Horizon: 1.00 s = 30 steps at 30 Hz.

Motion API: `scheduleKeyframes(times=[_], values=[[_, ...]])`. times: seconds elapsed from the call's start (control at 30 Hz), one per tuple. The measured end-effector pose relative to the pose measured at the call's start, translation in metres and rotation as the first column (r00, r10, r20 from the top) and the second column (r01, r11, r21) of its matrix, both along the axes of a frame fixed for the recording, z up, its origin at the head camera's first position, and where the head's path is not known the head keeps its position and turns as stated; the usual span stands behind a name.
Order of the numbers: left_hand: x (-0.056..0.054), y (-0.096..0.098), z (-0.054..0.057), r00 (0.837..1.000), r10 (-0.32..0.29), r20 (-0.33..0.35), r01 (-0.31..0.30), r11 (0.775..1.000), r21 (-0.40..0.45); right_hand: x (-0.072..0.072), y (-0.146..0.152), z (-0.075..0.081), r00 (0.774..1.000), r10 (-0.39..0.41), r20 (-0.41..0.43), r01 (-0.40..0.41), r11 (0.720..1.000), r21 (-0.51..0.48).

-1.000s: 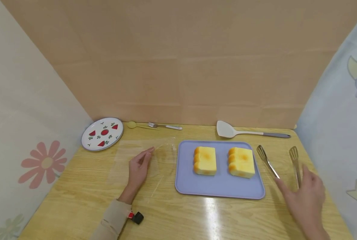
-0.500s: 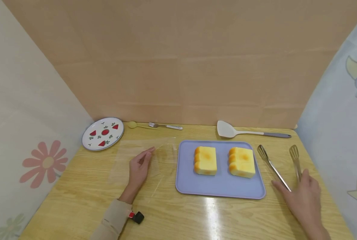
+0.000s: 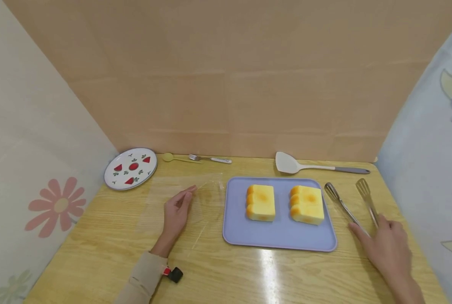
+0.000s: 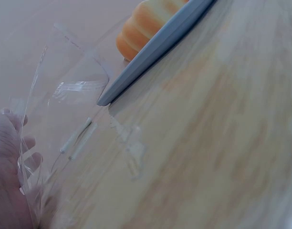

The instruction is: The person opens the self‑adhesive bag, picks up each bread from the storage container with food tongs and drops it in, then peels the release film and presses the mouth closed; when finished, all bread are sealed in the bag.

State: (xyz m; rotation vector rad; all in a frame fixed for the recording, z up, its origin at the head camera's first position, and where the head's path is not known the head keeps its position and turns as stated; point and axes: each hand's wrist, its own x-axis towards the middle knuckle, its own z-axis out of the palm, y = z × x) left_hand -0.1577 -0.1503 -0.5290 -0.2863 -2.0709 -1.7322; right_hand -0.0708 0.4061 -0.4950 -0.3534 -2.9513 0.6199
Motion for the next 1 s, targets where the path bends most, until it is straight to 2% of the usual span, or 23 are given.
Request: scheduleKeyframes(times=[0.1, 0.37, 0.63, 1.0], values=[[0.000, 0.001, 0.001, 1.000, 0.001, -0.006, -0.001, 1.000, 0.004, 0.000, 0.003, 0.001, 1.000, -0.013, 0.027, 0.013, 1.000, -0.003], [0.000, 0.000, 0.000, 1.000, 0.006, -0.003, -0.006, 1.000, -0.005, 0.001, 0.005, 0.006, 0.999, 0.018, 0.030, -0.019, 0.999, 0.030], [0.001, 0.000, 0.001, 1.000, -0.004, 0.002, 0.004, 1.000, -0.002, 0.003, -0.002, 0.015, 1.000, 0.021, 0.016, -0.021, 1.000, -0.012], [0.001, 0.001, 0.002, 1.000, 0.006, 0.004, -0.006, 1.000, 0.010, 0.004, -0.013, 0.033, 0.992, 0.029, -0.121, -0.034, 0.999, -0.037]])
